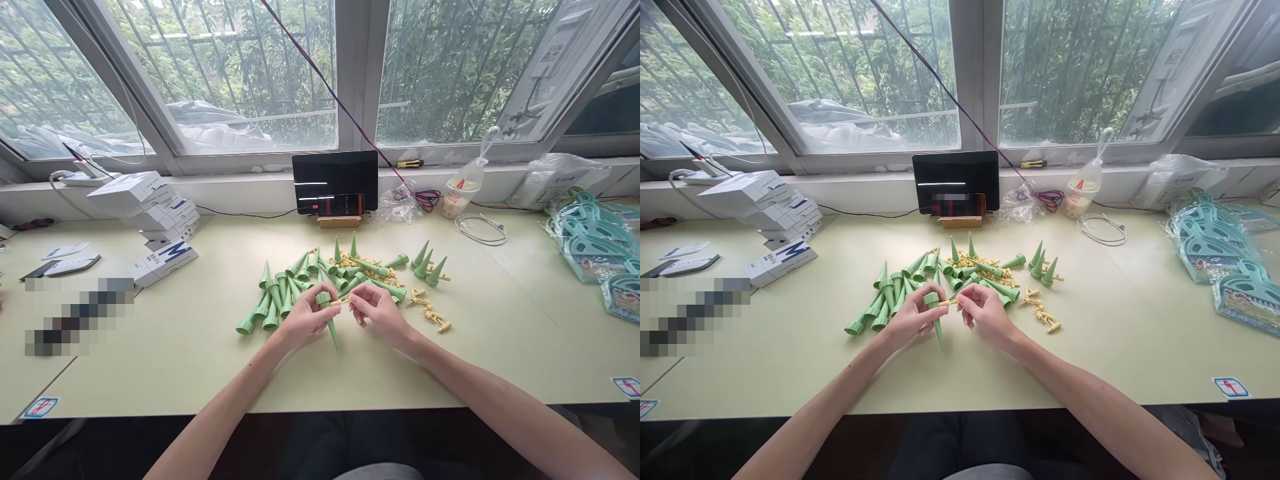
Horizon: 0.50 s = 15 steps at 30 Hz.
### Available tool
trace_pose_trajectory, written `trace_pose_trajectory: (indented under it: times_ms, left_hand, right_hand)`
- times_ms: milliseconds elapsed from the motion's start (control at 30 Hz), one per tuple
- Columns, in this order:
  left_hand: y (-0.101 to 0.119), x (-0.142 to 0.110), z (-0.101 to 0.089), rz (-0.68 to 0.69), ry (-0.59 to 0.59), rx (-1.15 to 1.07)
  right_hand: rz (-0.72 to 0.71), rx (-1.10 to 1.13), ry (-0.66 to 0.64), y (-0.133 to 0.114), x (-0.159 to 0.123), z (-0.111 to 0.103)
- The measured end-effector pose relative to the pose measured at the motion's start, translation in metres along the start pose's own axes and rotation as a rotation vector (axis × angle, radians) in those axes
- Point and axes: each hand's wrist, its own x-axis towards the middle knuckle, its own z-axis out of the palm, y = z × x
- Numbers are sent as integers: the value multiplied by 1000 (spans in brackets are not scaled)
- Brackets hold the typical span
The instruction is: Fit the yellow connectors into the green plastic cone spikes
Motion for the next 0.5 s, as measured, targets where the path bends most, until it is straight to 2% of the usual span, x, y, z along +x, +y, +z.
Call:
trace_pose_trajectory:
  times_ms: [500]
  left_hand:
    - [-3,0,-1,-5,3,40]
  right_hand:
    - [-47,-49,-9,3,0,0]
